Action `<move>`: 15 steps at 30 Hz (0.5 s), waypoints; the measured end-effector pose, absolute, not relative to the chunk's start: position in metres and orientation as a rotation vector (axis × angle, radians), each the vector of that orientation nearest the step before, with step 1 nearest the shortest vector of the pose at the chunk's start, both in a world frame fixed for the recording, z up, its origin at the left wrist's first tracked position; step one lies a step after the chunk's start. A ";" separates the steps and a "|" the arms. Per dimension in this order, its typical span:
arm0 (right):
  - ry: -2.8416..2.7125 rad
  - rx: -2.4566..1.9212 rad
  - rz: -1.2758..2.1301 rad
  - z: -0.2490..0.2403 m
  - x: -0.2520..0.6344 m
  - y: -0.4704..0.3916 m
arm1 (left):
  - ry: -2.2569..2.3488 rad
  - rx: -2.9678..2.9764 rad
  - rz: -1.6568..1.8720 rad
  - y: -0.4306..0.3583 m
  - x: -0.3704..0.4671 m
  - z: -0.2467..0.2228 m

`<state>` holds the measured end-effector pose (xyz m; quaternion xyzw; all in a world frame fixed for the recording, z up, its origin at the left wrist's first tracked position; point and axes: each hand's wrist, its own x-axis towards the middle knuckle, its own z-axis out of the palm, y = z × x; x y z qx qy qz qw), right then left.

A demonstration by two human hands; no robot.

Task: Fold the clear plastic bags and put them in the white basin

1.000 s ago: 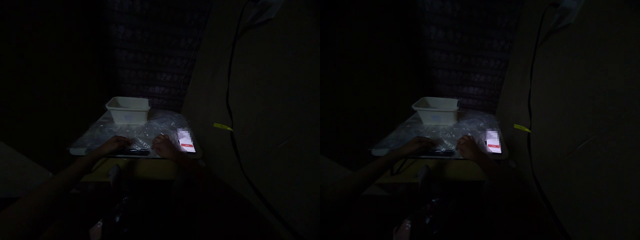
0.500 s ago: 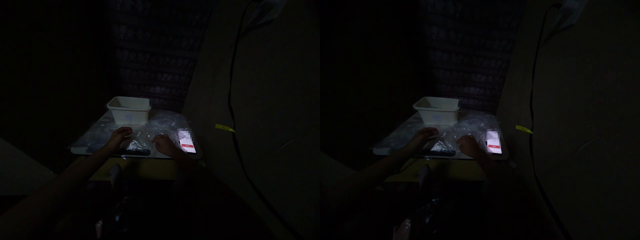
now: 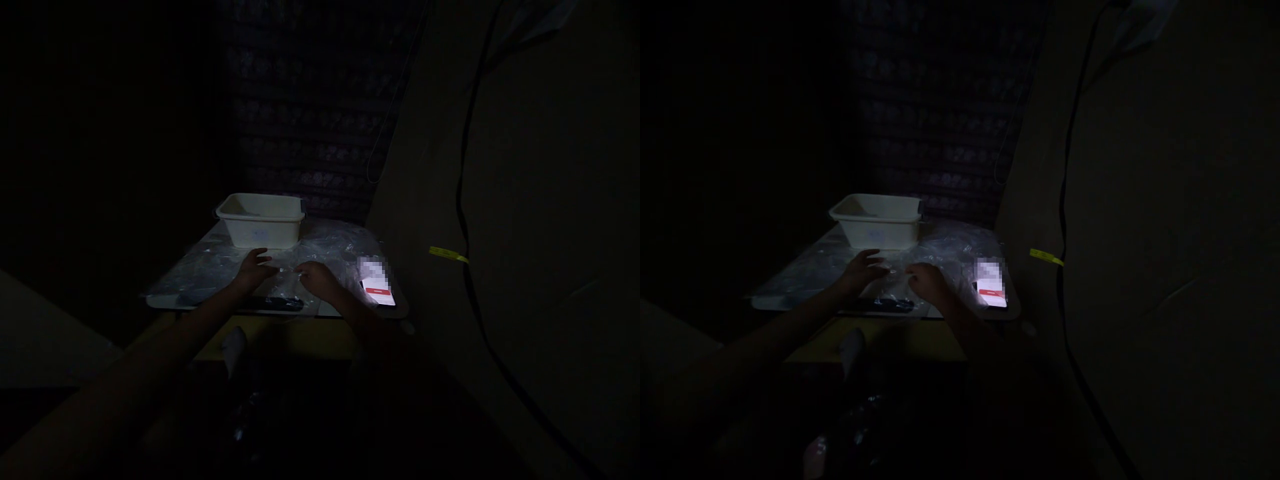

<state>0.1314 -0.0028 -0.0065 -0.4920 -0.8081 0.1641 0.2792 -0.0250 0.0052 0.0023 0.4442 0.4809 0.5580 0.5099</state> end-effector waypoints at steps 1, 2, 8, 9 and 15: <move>-2.014 -1.334 0.536 -0.007 0.129 0.003 | 1.141 1.112 1.334 0.007 -0.024 0.001; -1.887 -1.331 0.635 -0.006 0.126 0.009 | 1.114 1.144 1.323 0.008 -0.023 0.001; -1.542 -1.218 1.111 -0.001 0.111 0.026 | 0.976 1.320 1.225 0.011 -0.025 0.001; -1.516 -1.185 1.150 0.000 0.111 0.026 | 0.979 1.355 1.219 0.011 -0.026 0.000; -1.367 -1.107 1.226 0.015 0.111 0.017 | 1.030 1.450 1.266 0.010 -0.030 -0.002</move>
